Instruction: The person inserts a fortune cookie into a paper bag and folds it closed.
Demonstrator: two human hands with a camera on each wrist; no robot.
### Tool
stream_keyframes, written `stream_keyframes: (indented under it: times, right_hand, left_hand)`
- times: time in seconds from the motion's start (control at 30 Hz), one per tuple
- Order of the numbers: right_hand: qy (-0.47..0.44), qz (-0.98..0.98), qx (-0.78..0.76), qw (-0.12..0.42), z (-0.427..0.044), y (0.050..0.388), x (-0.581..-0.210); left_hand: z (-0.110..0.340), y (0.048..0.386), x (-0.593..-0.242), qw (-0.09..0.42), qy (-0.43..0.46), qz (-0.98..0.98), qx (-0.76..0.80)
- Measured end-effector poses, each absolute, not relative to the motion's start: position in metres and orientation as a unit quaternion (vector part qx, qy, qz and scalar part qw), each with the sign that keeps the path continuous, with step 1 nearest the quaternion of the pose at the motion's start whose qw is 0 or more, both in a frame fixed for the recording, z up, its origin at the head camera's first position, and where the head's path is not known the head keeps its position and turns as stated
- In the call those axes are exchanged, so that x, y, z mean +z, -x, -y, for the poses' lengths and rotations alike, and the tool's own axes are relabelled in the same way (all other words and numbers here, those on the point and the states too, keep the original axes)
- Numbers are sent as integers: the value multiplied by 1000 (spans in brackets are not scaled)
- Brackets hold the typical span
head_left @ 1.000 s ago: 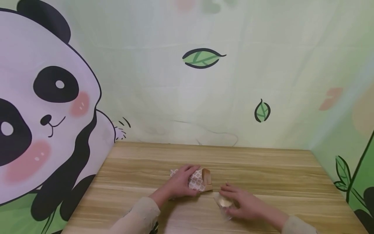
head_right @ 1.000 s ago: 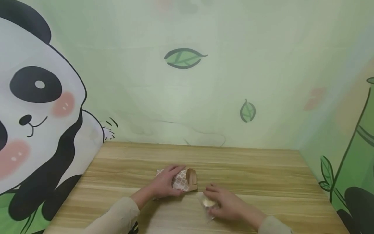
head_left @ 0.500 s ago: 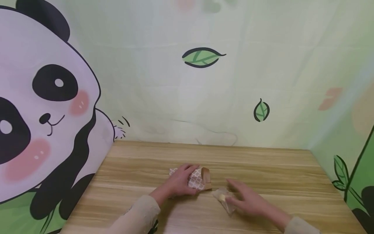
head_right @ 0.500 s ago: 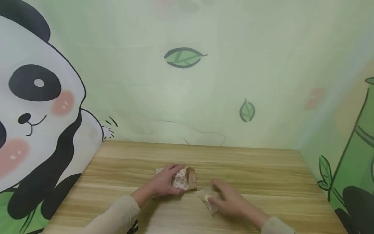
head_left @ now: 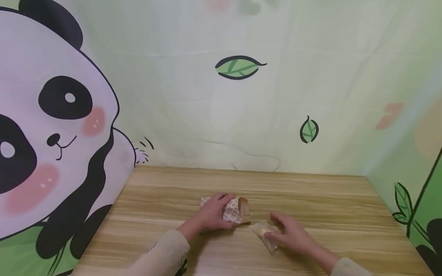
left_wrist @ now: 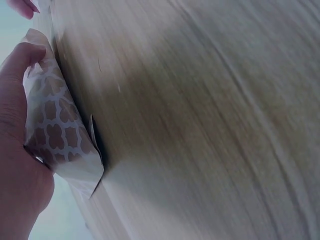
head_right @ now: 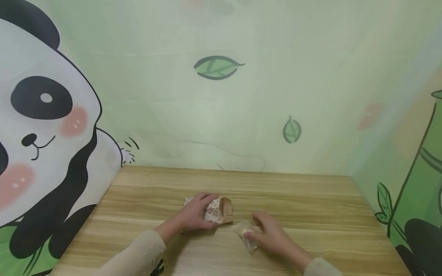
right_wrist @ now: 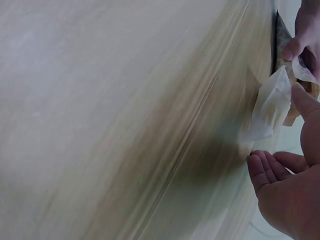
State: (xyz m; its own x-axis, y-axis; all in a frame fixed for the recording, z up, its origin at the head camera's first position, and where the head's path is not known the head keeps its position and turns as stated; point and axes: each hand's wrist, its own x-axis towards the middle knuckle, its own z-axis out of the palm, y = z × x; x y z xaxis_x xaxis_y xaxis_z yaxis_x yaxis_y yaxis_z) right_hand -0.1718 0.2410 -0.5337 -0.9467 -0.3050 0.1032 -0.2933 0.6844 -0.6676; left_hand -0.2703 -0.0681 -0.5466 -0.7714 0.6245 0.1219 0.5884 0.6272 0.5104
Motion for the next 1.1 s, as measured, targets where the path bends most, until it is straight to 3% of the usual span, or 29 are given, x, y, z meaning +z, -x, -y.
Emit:
stream_keyframes:
  times: [0.83,1.1]
  right_hand:
    - [162,-853,-487,97,-237,185,-535]
    - [81,-830,-549,62,-238,199,-525]
  left_hand:
    - [68,268,-547,27,-337,-901,271]
    - [69,266,-544,42,-330,-901,278]
